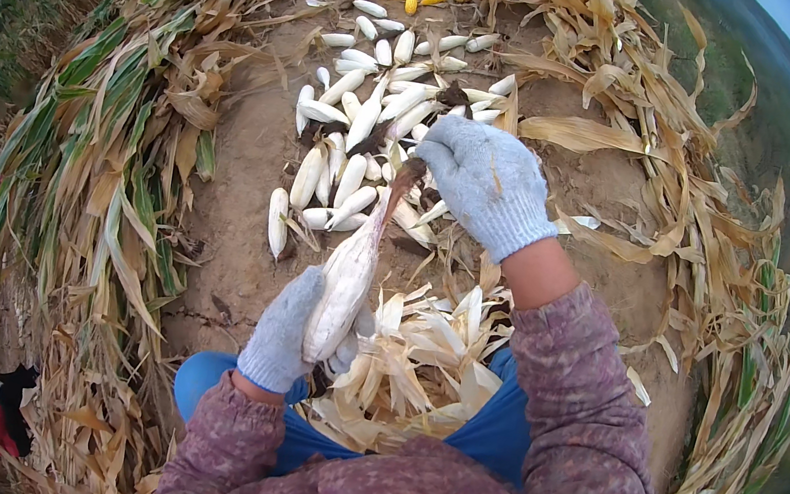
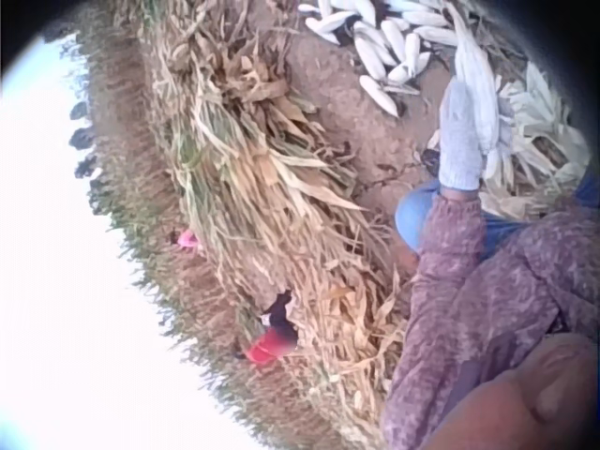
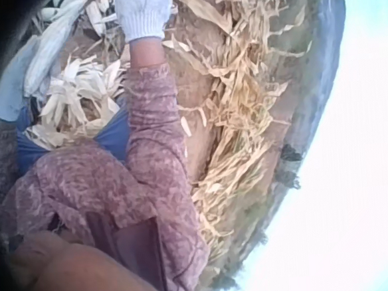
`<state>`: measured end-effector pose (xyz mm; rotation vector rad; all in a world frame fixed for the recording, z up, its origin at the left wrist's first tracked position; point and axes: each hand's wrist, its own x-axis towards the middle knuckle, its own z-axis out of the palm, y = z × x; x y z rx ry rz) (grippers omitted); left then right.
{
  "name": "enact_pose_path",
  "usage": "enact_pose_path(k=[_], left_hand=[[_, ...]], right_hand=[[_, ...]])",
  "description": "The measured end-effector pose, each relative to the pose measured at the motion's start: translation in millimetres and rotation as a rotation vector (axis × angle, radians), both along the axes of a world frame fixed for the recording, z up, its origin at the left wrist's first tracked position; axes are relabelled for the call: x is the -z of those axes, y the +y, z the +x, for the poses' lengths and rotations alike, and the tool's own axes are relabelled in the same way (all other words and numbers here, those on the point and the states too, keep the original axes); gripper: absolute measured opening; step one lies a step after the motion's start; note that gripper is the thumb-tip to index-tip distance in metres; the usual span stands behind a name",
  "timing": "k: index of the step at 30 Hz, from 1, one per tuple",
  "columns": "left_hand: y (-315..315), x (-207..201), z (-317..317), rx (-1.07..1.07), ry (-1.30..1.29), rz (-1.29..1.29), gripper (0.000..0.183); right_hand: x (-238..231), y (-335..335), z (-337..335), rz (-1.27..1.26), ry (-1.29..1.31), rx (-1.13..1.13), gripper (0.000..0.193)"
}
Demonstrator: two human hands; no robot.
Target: The person sits on the ground in a cornfield and shucks corn cobs by hand, removing husks and silk. Shucked cobs are placed in a pile, and husks are discarded nearby.
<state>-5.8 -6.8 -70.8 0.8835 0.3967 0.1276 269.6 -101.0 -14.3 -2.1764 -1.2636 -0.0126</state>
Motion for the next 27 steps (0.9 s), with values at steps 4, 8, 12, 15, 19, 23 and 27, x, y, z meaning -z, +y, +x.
enact_pose_path(k=[4, 8, 12, 15, 19, 23, 27], left_hand=[[21.5, 5.4, 8.5, -0.238, -0.153, -0.155, 0.066], [29.1, 11.3, 22.7, -0.475, -0.176, -0.085, 0.061], [28.7, 15.0, 36.3, -0.525, -0.275, -0.061, 0.056], [21.8, 17.4, 39.5, -0.595, -0.191, 0.014, 0.057], [23.3, 27.4, 40.3, -0.514, -0.093, 0.143, 0.060], [33.6, 1.1, 37.1, -0.643, -0.124, 0.361, 0.053], [49.1, -7.2, 35.3, -0.622, -0.001, 0.396, 0.038]], right_hand=[[12.0, 0.7, -5.1, 0.141, 0.567, 0.087, 0.035], [24.5, 7.2, -40.7, 0.019, 0.934, -0.069, 0.035], [40.9, 7.3, -93.9, -0.156, 1.070, -0.323, 0.047], [44.5, 9.9, -104.9, -0.115, 0.904, -0.456, 0.069], [48.9, 10.1, -102.5, -0.163, 0.889, -0.406, 0.083], [28.1, 5.9, -103.9, -0.240, 0.574, -0.292, 0.071], [42.5, -2.4, -104.4, -0.249, 0.367, -0.274, 0.064]])
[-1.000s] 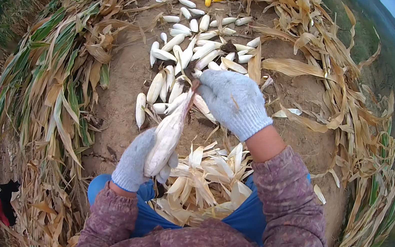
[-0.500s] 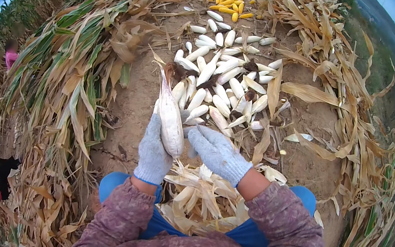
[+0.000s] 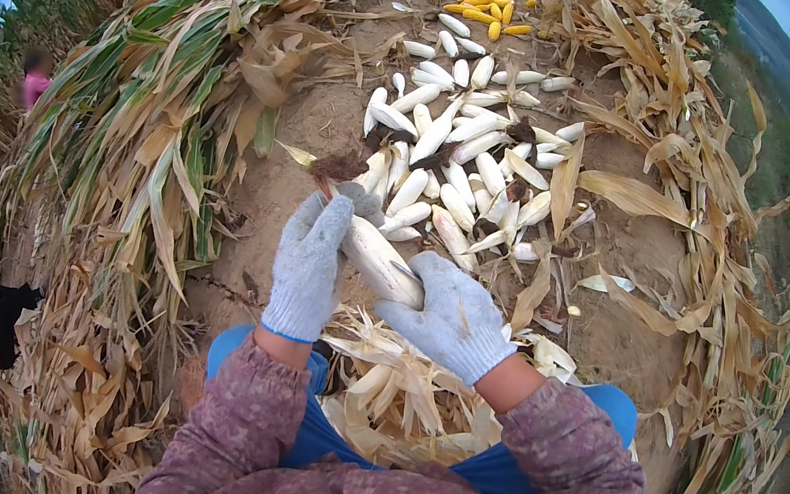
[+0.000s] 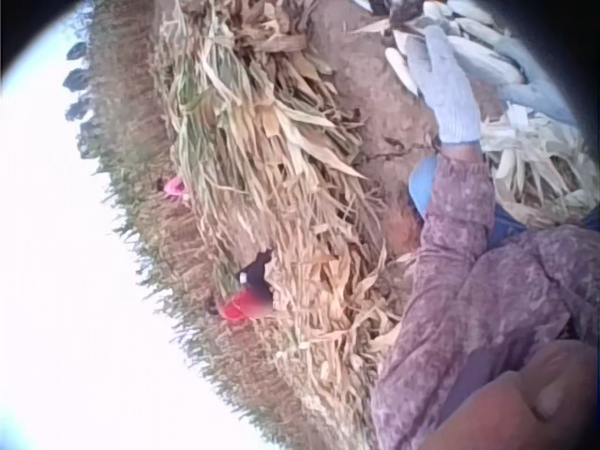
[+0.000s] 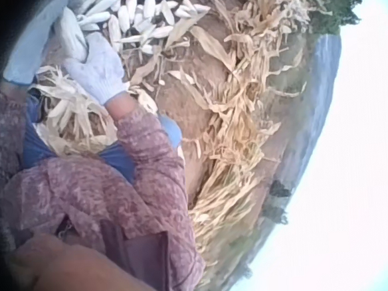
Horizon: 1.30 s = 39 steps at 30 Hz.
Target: The person sits on the ground in a cornfield and shucks corn cobs by hand, removing husks and silk. Shucked cobs are placed in a pile, and husks are discarded nearby.
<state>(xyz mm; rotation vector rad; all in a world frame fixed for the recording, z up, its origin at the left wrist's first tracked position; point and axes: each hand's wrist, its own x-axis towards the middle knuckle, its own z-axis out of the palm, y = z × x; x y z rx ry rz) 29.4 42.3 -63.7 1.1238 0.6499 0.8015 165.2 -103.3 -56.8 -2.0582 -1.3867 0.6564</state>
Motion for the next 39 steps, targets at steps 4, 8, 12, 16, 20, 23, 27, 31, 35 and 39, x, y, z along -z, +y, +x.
enact_pose_path(k=[4, 8, 12, 16, 20, 23, 27, 31, 35, 39], left_hand=[[1.1, 11.8, 0.8, -0.096, 0.075, -0.003, 0.033], [-2.8, 6.2, 4.7, -0.061, -0.156, -0.159, 0.030], [-2.3, 5.5, 4.6, -0.069, -0.205, -0.240, 0.029], [5.3, -5.9, 1.0, 0.044, -0.170, -0.253, 0.029], [9.8, 1.4, -4.6, 0.022, 0.026, -0.070, 0.030], [15.3, 23.4, -4.7, -0.017, 0.141, 0.123, 0.030], [6.8, 15.4, 4.8, -0.063, -0.023, 0.035, 0.030], [11.2, 19.7, 12.1, -0.132, -0.094, -0.124, 0.029], [8.0, 18.1, 16.3, -0.173, -0.236, -0.321, 0.029], [13.3, 31.6, 19.6, -0.162, -0.324, -0.449, 0.029]], right_hand=[[0.7, 0.0, -2.8, -0.029, -0.057, 0.005, 0.061], [-2.1, 1.0, -0.6, -0.073, -0.007, 0.002, 0.064], [6.0, 2.7, 1.4, -0.001, 0.035, -0.065, 0.072], [0.3, 3.4, 6.3, -0.015, 0.090, -0.101, 0.074], [-5.1, 2.3, 5.5, -0.036, 0.026, -0.108, 0.070], [-2.5, -1.4, 2.9, -0.011, -0.126, -0.085, 0.066], [-9.0, 0.4, -1.5, 0.014, -0.193, -0.081, 0.061], [-1.0, 2.8, -3.9, 0.099, -0.249, -0.061, 0.056], [0.0, 6.6, -5.6, 0.148, -0.300, -0.036, 0.051], [7.5, 9.6, -5.9, 0.189, -0.308, -0.020, 0.050]])
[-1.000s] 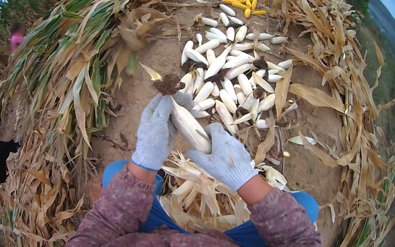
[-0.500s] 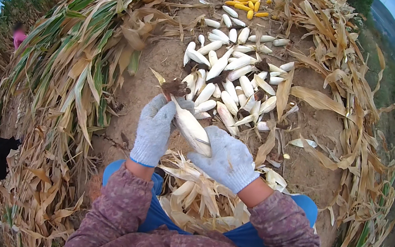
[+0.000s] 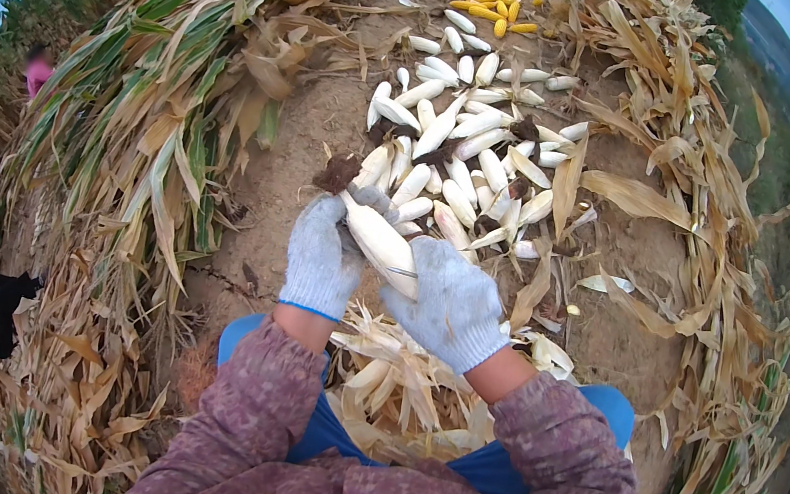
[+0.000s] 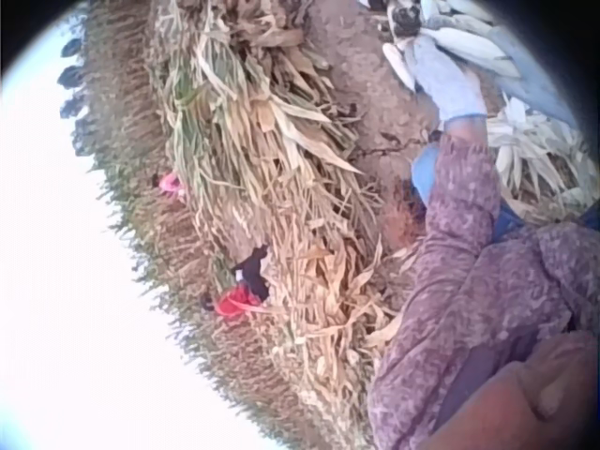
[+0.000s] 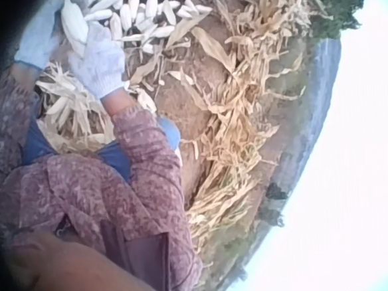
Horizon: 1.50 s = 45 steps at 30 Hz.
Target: The person sits on the ground in a cornfield and shucks corn cobs by hand, removing husks and silk. Shucked cobs are placed in a pile, and husks are discarded nearby.
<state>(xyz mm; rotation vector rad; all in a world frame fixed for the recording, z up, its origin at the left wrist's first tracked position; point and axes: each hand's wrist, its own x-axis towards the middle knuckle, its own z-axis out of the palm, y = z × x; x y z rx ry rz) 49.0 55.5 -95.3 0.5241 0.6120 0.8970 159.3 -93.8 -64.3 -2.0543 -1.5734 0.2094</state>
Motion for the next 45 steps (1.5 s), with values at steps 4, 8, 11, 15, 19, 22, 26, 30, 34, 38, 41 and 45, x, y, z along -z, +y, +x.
enact_pose_path(k=[4, 8, 11, 15, 19, 22, 26, 30, 34, 38, 41, 45], left_hand=[[-1.5, 3.1, 9.1, -0.031, 0.004, -0.103, 0.025], [-1.9, -4.0, 10.3, 0.020, -0.059, 0.099, 0.020], [-4.6, -12.5, 10.2, -0.010, -0.004, 0.110, 0.020], [-3.4, -6.5, 5.4, 0.055, 0.049, 0.134, 0.023], [2.4, -0.9, 2.8, 0.046, 0.128, 0.162, 0.022], [3.5, 3.1, 1.7, 0.046, 0.090, 0.181, 0.027], [4.4, 25.1, 5.1, 0.002, -0.001, 0.140, 0.028], [-1.8, 19.2, 7.2, -0.014, -0.006, 0.046, 0.028], [4.0, 37.8, 10.7, 0.004, -0.109, -0.023, 0.034], [-2.1, 28.3, 19.8, 0.009, -0.196, -0.112, 0.036], [-2.5, 18.6, 23.9, -0.122, -0.121, -0.151, 0.027], [-3.3, 2.0, 22.9, -0.243, -0.037, -0.033, 0.027]], right_hand=[[8.2, 0.3, 3.0, 0.004, 0.005, 0.040, 0.051], [3.4, 0.8, 5.1, -0.049, 0.029, 0.088, 0.053], [8.8, 0.6, 8.1, -0.043, -0.010, 0.056, 0.055], [14.6, -0.2, 9.6, 0.021, -0.118, 0.031, 0.057], [16.8, 0.9, 15.9, 0.037, -0.160, 0.039, 0.055], [14.3, 0.7, 15.5, -0.058, -0.139, 0.026, 0.068], [17.2, 3.7, 16.0, -0.038, -0.098, 0.044, 0.070], [38.2, 9.6, 22.9, 0.082, -0.184, 0.040, 0.069], [45.1, 19.8, 32.3, 0.271, -0.149, 0.005, 0.059], [59.5, 32.2, 39.9, 0.297, 0.014, 0.019, 0.063], [53.5, 38.0, 27.5, 0.169, 0.191, 0.109, 0.077], [57.2, 41.1, 26.0, 0.133, 0.421, 0.204, 0.100]])
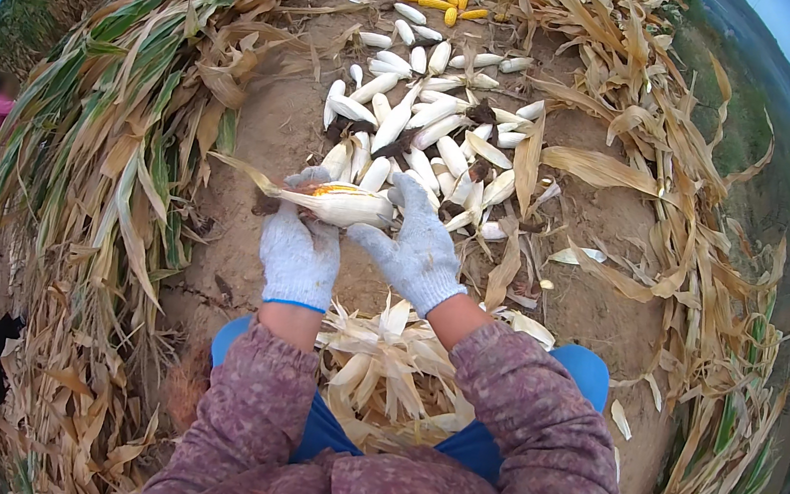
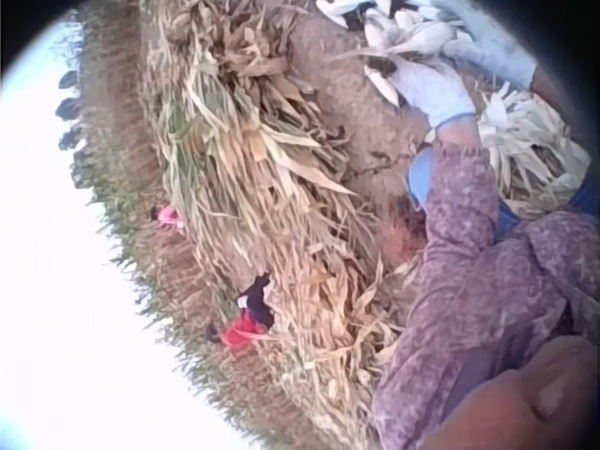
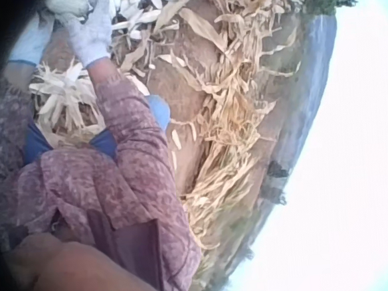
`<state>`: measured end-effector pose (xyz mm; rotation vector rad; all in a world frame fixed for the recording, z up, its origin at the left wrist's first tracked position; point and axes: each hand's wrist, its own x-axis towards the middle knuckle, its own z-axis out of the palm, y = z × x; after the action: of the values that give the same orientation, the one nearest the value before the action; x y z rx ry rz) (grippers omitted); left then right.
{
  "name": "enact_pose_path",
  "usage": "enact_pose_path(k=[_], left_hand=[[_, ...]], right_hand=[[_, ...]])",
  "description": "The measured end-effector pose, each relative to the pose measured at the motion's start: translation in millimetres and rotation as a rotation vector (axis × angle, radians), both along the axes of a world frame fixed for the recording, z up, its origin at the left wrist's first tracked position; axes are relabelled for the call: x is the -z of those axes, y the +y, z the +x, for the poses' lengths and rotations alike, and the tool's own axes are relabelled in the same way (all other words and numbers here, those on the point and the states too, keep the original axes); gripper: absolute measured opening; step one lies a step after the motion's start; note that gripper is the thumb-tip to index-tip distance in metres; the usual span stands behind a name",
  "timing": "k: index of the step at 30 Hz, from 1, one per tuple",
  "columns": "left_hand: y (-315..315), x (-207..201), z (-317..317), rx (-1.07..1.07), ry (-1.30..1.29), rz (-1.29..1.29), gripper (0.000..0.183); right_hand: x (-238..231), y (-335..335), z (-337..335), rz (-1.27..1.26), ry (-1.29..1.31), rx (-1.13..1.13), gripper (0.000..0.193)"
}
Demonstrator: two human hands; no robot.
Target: The person sits on the ground in a cornfield and shucks corn cobs by hand, removing husks and silk. Shucked cobs are placed in a pile, and husks are discarded nearby.
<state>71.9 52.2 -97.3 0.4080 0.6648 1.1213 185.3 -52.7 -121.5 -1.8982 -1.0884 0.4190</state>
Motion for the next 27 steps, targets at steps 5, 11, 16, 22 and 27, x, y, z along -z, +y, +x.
enact_pose_path(k=[5, 11, 16, 22, 27], left_hand=[[0.9, 3.6, -4.7, 0.150, -0.203, -0.005, 0.037], [-11.5, -4.6, 4.2, 0.186, -0.305, -0.211, 0.033], [-22.3, -10.1, 2.1, 0.312, -0.410, -0.181, 0.026], [-14.1, -8.3, -1.1, 0.264, -0.413, -0.143, 0.035], [-7.2, -29.5, -14.9, 0.210, -0.320, -0.088, 0.031]], right_hand=[[-5.2, -0.2, -12.7, 0.038, 0.185, -0.075, 0.090], [-8.3, 3.9, -11.5, 0.115, 1.149, -0.007, 0.051], [-8.0, 13.0, -2.6, 0.260, 1.507, 0.307, 0.044], [-3.7, 16.0, -3.6, 0.311, 1.454, 0.210, 0.028], [-14.9, 3.0, 47.7, 0.485, 1.412, 0.312, 0.023]])
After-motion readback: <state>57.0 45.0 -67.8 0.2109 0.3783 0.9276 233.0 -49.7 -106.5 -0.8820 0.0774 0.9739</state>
